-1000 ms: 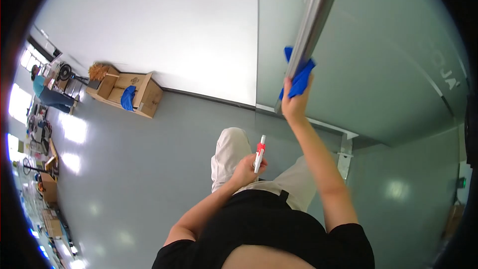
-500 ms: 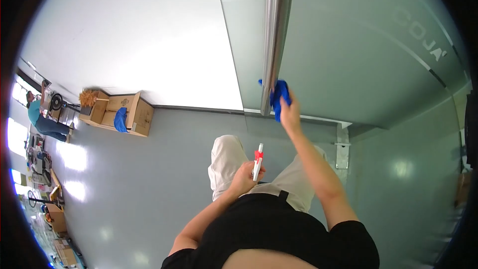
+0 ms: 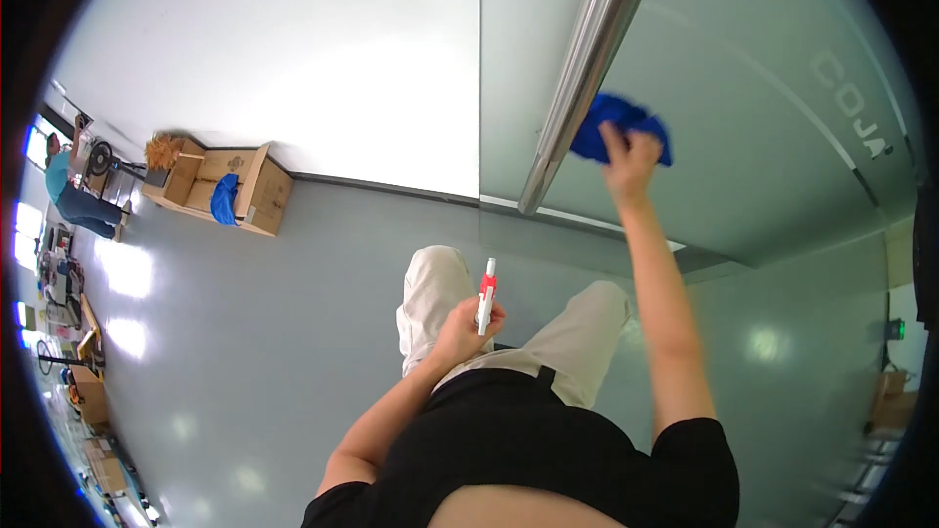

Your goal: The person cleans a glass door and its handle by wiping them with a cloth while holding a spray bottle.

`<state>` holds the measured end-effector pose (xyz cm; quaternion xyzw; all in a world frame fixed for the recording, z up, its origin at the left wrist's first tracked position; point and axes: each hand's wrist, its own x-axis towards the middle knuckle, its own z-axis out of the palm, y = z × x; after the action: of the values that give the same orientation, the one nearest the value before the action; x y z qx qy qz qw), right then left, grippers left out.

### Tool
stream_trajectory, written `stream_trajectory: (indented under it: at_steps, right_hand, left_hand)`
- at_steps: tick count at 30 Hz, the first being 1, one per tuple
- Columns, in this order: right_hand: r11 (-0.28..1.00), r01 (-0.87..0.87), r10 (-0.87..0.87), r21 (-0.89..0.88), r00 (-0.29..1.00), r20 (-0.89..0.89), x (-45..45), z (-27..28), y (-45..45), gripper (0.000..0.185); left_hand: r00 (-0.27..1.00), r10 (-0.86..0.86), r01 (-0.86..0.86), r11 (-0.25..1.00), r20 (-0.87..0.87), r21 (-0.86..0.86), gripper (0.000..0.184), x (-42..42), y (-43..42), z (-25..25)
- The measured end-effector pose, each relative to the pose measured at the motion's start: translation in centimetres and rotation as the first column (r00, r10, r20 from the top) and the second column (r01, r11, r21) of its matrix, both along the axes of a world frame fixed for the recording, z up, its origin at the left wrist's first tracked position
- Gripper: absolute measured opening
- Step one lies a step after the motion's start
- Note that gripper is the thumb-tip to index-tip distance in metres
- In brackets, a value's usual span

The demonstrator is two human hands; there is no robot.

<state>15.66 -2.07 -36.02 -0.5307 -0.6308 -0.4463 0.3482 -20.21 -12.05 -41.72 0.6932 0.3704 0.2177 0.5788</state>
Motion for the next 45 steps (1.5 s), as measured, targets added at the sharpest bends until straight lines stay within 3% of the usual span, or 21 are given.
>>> stream_trajectory:
  at_steps: [3, 8, 12, 15, 18, 20, 22, 25, 27, 30, 31, 33, 34, 36, 40, 42, 45]
  right_hand:
    - [0.958, -0.072, 0.052, -0.276, 0.995, -0.082, -2.7, -7.2, -1.1, 0.031]
    - [0.746, -0.129, 0.105, -0.653, 0.992, -0.077, -3.8, -15.0, -3.2, 0.032]
    - [0.727, -0.137, 0.158, -0.673, 0.987, -0.03, -2.2, -15.1, -3.3, 0.034]
    - [0.766, -0.138, 0.166, -0.628, 0.986, -0.014, -0.1, -11.1, -4.2, 0.033]
    - [0.836, -0.114, 0.122, -0.536, 0.992, -0.02, 2.8, -4.4, -5.1, 0.035]
    - [0.954, -0.037, 0.048, -0.298, 0.998, 0.031, 5.1, 0.8, -5.5, 0.041]
    - [0.998, 0.029, -0.033, -0.061, 0.997, -0.064, 7.4, 7.5, -5.4, 0.047]
    - [0.932, 0.049, -0.036, 0.36, 0.998, -0.042, 8.9, 21.0, -4.8, 0.047]
    - [0.831, 0.107, -0.024, 0.547, 0.987, -0.156, 8.6, 26.0, -4.1, 0.054]
    - [0.802, 0.223, -0.157, 0.555, 0.974, -0.164, 7.7, 27.3, -2.0, 0.063]
    - [0.841, 0.145, -0.073, 0.521, 0.985, -0.156, 5.6, 26.2, -1.2, 0.065]
    - [0.904, -0.022, 0.085, 0.428, 0.988, -0.128, 3.2, 22.4, 1.4, 0.051]
    - [0.953, -0.002, -0.002, 0.303, 1.0, 0.013, 1.2, 20.9, 1.0, 0.039]
    - [0.995, -0.061, 0.064, 0.076, 0.997, -0.045, 0.1, 14.4, 2.6, 0.031]
    - [0.979, -0.041, 0.077, -0.198, 0.982, 0.173, -1.8, 7.0, 0.3, 0.04]
    - [0.949, -0.08, 0.155, -0.304, 0.96, 0.234, -1.6, 5.9, -0.2, 0.043]
    - [0.928, -0.07, 0.17, -0.365, 0.954, 0.247, -1.8, 9.9, -0.9, 0.042]
  left_hand:
    - [1.0, -0.009, 0.009, 1.0, -0.022, 0.019, 0.015, 0.0, 0.2, -0.3]
    - [0.998, -0.023, 0.027, 0.998, -0.058, 0.064, 0.014, 0.1, 0.3, -0.4]
    - [0.996, -0.027, 0.031, 0.998, -0.083, 0.052, 0.012, 0.0, 0.1, 0.3]
    - [0.996, -0.058, 0.064, 0.995, -0.069, 0.081, 0.013, -0.4, -0.3, 0.0]
    - [0.989, -0.114, 0.121, 0.99, -0.089, 0.073, 0.015, -0.2, 0.2, 0.2]
    - [0.992, -0.108, 0.112, 0.992, -0.072, 0.06, 0.015, 0.2, 0.3, 0.0]
    - [0.991, -0.118, 0.121, 0.992, -0.07, 0.038, 0.015, 0.5, 0.6, 0.0]
    - [0.987, -0.143, 0.146, 0.989, -0.074, 0.033, 0.015, 1.1, 1.2, 0.2]
    - [0.989, -0.133, 0.138, 0.987, -0.064, 0.082, 0.016, 1.5, 1.3, -0.5]
    - [0.989, -0.127, 0.131, 0.99, -0.074, 0.045, 0.016, 2.0, 1.2, 0.0]
    - [0.989, -0.131, 0.135, 0.99, -0.075, 0.048, 0.016, 2.0, 1.2, -0.2]
    - [0.988, -0.136, 0.14, 0.989, -0.079, 0.054, 0.016, 2.2, 1.1, -0.4]
    - [0.985, -0.15, 0.158, 0.983, -0.08, 0.097, 0.015, 2.1, 1.2, -0.7]
    - [0.983, -0.157, 0.165, 0.982, -0.092, 0.091, 0.015, 2.1, 1.1, -1.0]
    - [0.989, -0.127, 0.133, 0.988, -0.074, 0.081, 0.016, 1.6, 1.1, -1.1]
    - [0.993, -0.102, 0.105, 0.993, -0.064, 0.049, 0.016, 1.1, 0.9, -0.9]
    - [0.995, -0.09, 0.092, 0.995, -0.045, 0.047, 0.017, 0.5, 0.6, -1.2]
